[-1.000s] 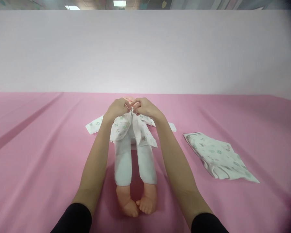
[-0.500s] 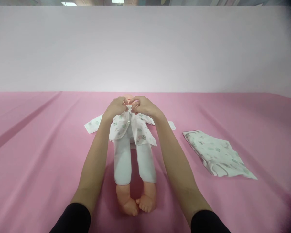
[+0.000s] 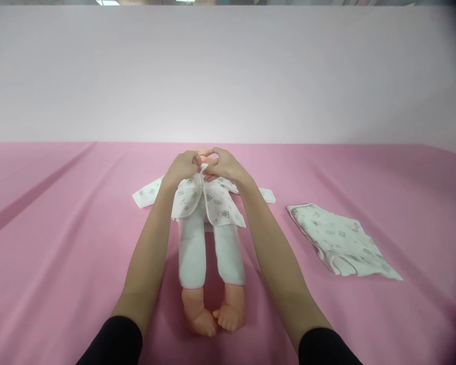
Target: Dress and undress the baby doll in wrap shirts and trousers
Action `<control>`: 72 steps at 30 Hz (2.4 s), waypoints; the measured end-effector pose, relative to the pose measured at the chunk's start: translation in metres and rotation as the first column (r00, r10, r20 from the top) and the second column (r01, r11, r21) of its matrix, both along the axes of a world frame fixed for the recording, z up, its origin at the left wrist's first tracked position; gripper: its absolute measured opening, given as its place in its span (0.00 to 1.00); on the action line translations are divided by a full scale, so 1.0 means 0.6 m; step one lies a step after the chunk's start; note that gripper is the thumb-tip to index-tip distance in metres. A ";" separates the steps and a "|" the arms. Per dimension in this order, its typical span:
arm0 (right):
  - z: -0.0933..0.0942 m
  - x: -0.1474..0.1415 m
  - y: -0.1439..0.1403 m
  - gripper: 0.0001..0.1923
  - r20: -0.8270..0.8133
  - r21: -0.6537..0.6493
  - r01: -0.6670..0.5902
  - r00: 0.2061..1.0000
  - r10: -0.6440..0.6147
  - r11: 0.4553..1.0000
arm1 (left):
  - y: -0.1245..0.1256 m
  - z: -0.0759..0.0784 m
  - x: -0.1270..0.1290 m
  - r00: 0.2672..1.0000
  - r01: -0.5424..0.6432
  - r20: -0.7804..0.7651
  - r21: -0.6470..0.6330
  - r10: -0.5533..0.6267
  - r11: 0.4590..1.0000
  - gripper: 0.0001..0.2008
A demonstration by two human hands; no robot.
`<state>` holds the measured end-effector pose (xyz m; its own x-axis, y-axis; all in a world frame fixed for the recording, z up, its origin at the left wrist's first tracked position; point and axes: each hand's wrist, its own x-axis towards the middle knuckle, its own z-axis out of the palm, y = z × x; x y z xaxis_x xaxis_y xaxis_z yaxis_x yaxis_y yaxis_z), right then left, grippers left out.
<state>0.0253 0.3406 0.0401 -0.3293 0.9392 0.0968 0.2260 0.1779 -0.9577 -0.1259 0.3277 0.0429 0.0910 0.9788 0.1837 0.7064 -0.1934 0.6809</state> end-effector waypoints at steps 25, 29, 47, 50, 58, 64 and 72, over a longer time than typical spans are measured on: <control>-0.014 -0.010 0.017 0.22 0.114 0.090 0.051 0.992 -0.062 0.995 | 0.021 -0.022 0.007 0.949 -0.101 0.297 -0.035 0.107 0.994 0.15; -0.007 -0.007 0.013 0.19 0.083 0.013 0.040 0.996 -0.041 0.999 | 0.023 -0.023 -0.001 0.920 -0.045 0.383 -0.093 0.078 0.995 0.15; 0.030 0.000 -0.026 0.11 0.470 0.147 0.051 0.875 -0.115 0.988 | -0.010 0.020 -0.027 0.974 0.152 0.188 -0.125 -0.127 0.980 0.10; 0.040 -0.006 -0.052 0.14 0.621 0.049 -0.128 0.781 0.070 0.991 | -0.033 0.038 -0.025 0.987 0.136 -0.046 -0.237 -0.151 0.962 0.08; 0.016 -0.019 -0.049 0.13 0.560 -0.082 -0.197 0.801 0.209 0.977 | -0.061 0.017 0.001 0.963 0.058 -0.235 -0.288 -0.129 0.956 0.04; -0.022 -0.002 -0.032 0.12 0.422 -0.132 -0.242 0.864 0.275 0.961 | -0.071 -0.066 -0.006 0.941 -0.037 -0.332 0.087 0.064 0.996 0.06; -0.083 -0.029 -0.079 0.10 0.473 0.295 0.019 0.866 -0.163 0.955 | -0.113 -0.142 -0.005 0.991 -0.086 -0.063 0.381 0.119 0.921 0.13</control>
<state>0.0076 0.2929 -0.0098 -0.3158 0.9272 0.2015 0.6774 0.3690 -0.6364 -0.1291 0.2599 -0.0425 0.0248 0.8437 0.5363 0.7873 -0.3471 0.5097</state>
